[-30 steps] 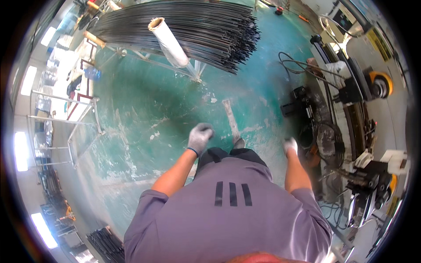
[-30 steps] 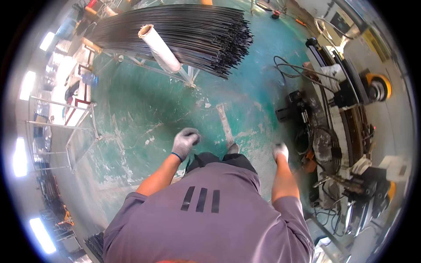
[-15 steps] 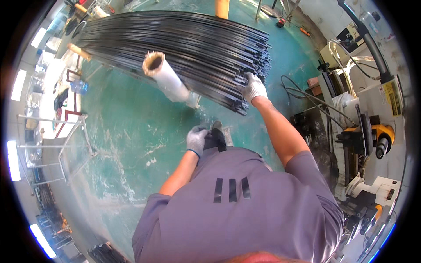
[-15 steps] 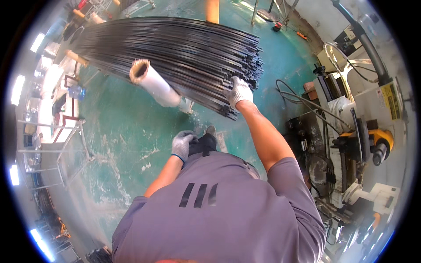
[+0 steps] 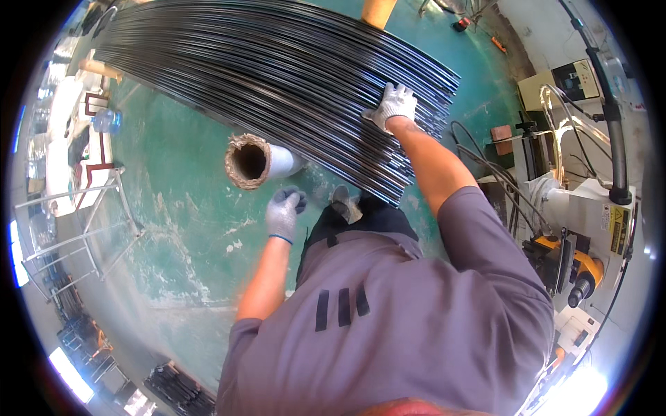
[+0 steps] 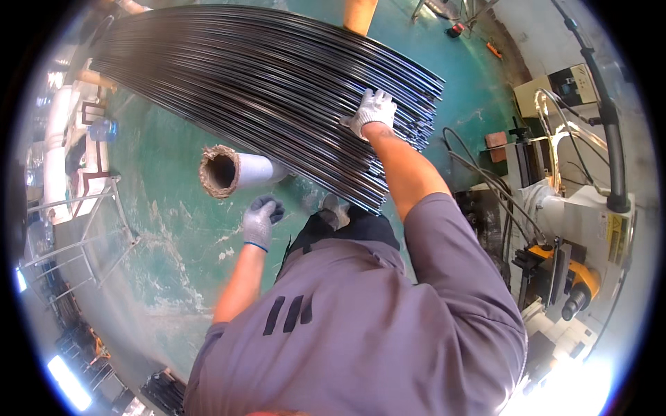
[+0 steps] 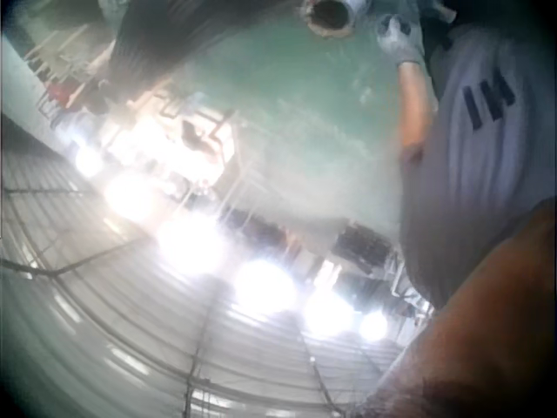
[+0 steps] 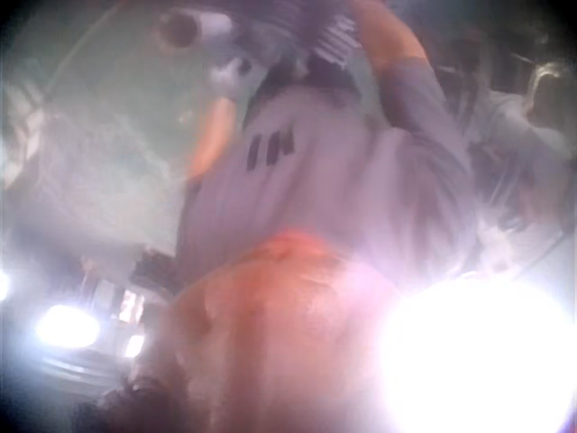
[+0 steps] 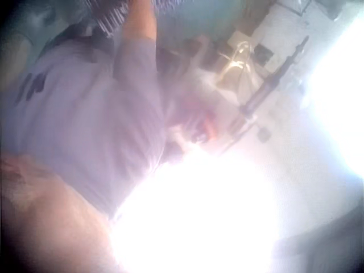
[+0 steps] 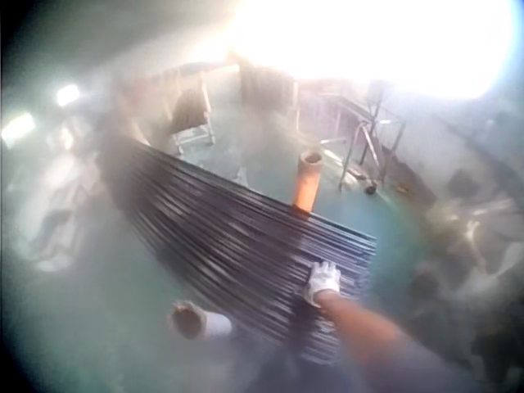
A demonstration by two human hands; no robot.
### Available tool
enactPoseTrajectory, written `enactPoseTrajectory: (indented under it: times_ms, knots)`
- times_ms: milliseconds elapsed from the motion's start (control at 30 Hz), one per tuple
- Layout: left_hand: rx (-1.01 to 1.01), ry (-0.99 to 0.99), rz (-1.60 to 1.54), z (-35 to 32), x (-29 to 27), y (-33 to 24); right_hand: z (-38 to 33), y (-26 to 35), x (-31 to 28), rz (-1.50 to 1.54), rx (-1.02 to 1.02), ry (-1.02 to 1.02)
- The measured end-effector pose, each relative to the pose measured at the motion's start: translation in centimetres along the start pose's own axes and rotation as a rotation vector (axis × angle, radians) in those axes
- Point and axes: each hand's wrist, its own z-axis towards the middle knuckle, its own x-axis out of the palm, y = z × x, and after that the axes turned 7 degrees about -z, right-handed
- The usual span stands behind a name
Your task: The person repeatedly picks up bundles of long metal rods from a floor pile, inserts them into a bending machine, and then removes the bent rods to place them onto a metal rack. The process is repeated multiple times in a continuous loop.
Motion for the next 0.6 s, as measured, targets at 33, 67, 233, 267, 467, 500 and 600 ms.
enactPoseTrajectory:
  times_ms: [33, 67, 233, 267, 467, 500, 600]
  knots:
    - [-0.011, -0.027, -0.040, -0.3, -0.1, 1.0, 0.0, 0.4, 0.5, -0.037, -0.007, 0.005]
    - [-0.093, -0.036, -0.046, -0.7, -0.3, 2.1, -0.1, 0.5, 1.0, -0.050, -0.022, -0.043]
    - [-0.344, 0.015, 0.051, -1.7, 1.6, 5.8, -1.7, 0.7, 2.5, 0.000, -0.163, -0.026]
    - [-0.268, 0.041, 0.047, -1.5, 2.3, 5.7, -1.6, 0.6, 2.5, -0.014, -0.168, 0.046]
    - [-0.134, 0.091, 0.034, 2.7, 7.5, -0.1, 2.1, -0.5, 0.5, 0.014, -0.262, 0.331]
    - [-0.082, 0.113, 0.039, 3.1, 8.3, -1.1, 2.4, -0.6, 0.3, 0.013, -0.303, 0.403]
    - [-0.011, 0.117, 0.007, 3.9, 9.8, -3.3, 2.9, -0.3, -0.3, 0.018, -0.399, 0.457]
